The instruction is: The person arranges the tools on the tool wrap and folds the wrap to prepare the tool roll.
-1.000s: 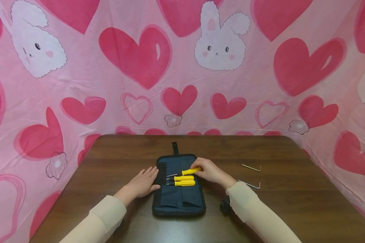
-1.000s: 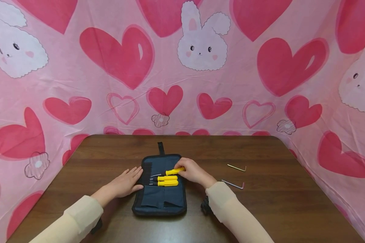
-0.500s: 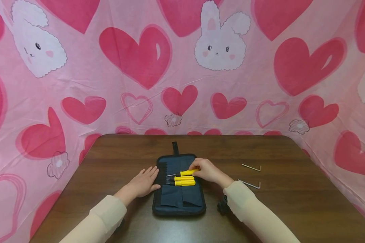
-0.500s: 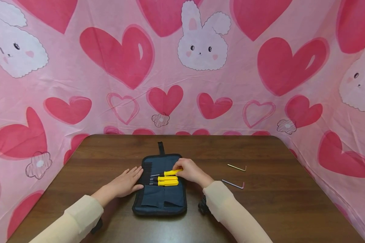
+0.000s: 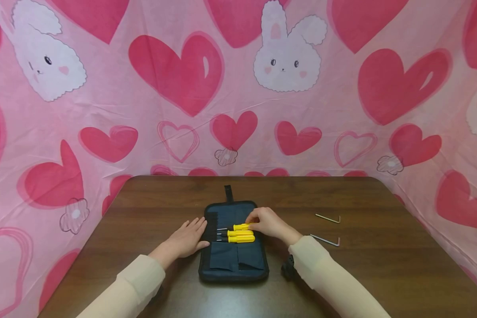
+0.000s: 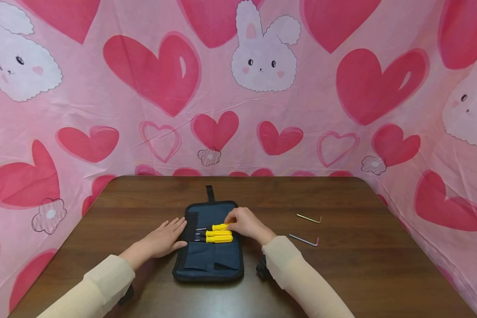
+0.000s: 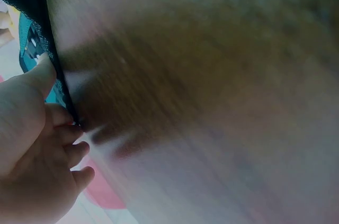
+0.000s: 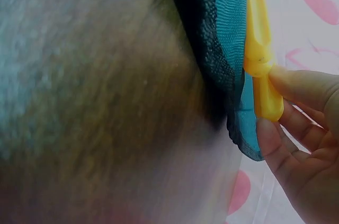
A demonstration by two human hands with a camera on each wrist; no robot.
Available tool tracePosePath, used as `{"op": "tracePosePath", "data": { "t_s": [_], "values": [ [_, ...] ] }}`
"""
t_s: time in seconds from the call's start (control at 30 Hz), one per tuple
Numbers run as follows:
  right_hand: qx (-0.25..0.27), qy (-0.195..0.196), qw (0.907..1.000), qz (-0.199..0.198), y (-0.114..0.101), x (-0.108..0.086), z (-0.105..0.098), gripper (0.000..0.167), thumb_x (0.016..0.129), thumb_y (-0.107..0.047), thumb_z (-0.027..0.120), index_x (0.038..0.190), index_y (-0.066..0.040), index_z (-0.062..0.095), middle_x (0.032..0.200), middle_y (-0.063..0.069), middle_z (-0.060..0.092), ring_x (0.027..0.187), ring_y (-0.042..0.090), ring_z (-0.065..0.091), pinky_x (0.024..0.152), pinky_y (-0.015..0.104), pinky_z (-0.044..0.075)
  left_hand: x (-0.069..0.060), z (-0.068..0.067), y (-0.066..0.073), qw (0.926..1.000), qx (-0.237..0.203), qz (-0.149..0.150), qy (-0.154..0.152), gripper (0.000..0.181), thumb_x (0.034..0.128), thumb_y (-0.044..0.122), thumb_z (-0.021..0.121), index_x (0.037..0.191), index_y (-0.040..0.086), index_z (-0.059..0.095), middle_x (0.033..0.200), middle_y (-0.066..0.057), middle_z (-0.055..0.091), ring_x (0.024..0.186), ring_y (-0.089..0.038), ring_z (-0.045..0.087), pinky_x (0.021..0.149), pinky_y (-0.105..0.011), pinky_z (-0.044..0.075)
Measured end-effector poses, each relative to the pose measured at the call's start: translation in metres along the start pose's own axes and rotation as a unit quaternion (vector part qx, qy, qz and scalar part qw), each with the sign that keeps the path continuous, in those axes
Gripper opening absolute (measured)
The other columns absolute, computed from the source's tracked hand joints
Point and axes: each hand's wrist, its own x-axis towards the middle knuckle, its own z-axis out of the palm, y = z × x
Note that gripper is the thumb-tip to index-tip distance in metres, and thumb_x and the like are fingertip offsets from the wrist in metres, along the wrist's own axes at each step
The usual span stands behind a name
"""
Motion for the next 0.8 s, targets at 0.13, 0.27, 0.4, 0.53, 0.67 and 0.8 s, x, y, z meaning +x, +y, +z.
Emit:
{"op": "tracePosePath", "data": {
  "t_s": [0.13, 0.27, 0.4, 0.53, 0.67, 0.8],
  "values": [
    [0.001, 0.003, 1.0000, -0.002, -0.002, 0.001, 0.002, 0.012, 0.081, -0.007, 0.070, 0.093, -0.007, 0.072, 0.085, -0.003, 0.064, 0.075, 0.014, 0.053, 0.072, 0.027, 0.048, 0.000, 0.000, 0.000, 1.0000, 0.000, -0.002, -0.002, 0.066, 0.0924, 0.039, 0.052, 0.138, -0.006, 0.035, 0.144, -0.020, 0.030, 0.133, -0.034, 0.024, 0.106, -0.050, 0.017],
    [-0.002, 0.002, 1.0000, 0.001, -0.004, 0.003, 0.004, 0.012, 0.082, -0.008, 0.070, 0.093, -0.007, 0.072, 0.085, -0.002, 0.065, 0.076, 0.015, 0.053, 0.072, 0.028, 0.048, 0.001, 0.000, 0.000, 1.0000, 0.003, -0.004, -0.005, 0.066, 0.0920, 0.039, 0.052, 0.138, -0.006, 0.035, 0.144, -0.019, 0.030, 0.133, -0.034, 0.024, 0.106, -0.049, 0.017],
    [-0.006, 0.001, 0.9999, 0.011, -0.005, 0.005, 0.007, 0.011, 0.082, -0.009, 0.070, 0.093, -0.008, 0.073, 0.086, -0.002, 0.065, 0.077, 0.014, 0.053, 0.074, 0.029, 0.047, 0.001, 0.000, 0.000, 0.9999, 0.004, -0.006, -0.008, 0.067, 0.0919, 0.040, 0.052, 0.138, -0.005, 0.035, 0.144, -0.019, 0.030, 0.133, -0.033, 0.024, 0.106, -0.049, 0.017],
    [-0.006, 0.003, 0.9999, 0.014, -0.005, 0.007, 0.008, 0.011, 0.082, -0.009, 0.070, 0.092, -0.007, 0.073, 0.086, -0.002, 0.066, 0.077, 0.014, 0.053, 0.074, 0.029, 0.048, 0.002, 0.000, 0.000, 0.9999, 0.005, -0.008, -0.009, 0.067, 0.0919, 0.040, 0.052, 0.138, -0.005, 0.035, 0.144, -0.019, 0.030, 0.133, -0.033, 0.024, 0.106, -0.049, 0.017],
    [-0.004, 0.001, 0.9999, 0.015, -0.006, 0.007, 0.010, 0.011, 0.082, -0.009, 0.070, 0.092, -0.007, 0.073, 0.086, -0.001, 0.066, 0.076, 0.014, 0.054, 0.074, 0.028, 0.048, 0.001, -0.001, 0.001, 0.9999, 0.006, -0.008, -0.010, 0.067, 0.0919, 0.040, 0.052, 0.138, -0.005, 0.035, 0.144, -0.019, 0.030, 0.133, -0.033, 0.024, 0.106, -0.049, 0.017],
    [-0.001, -0.001, 0.9998, 0.020, -0.008, 0.008, 0.011, 0.011, 0.082, -0.009, 0.069, 0.092, -0.007, 0.073, 0.087, 0.000, 0.066, 0.076, 0.014, 0.054, 0.075, 0.028, 0.049, 0.000, -0.002, 0.001, 0.9999, 0.005, -0.008, -0.010, 0.067, 0.0917, 0.040, 0.053, 0.138, -0.005, 0.035, 0.144, -0.019, 0.030, 0.133, -0.034, 0.024, 0.106, -0.050, 0.017]
  ]
}}
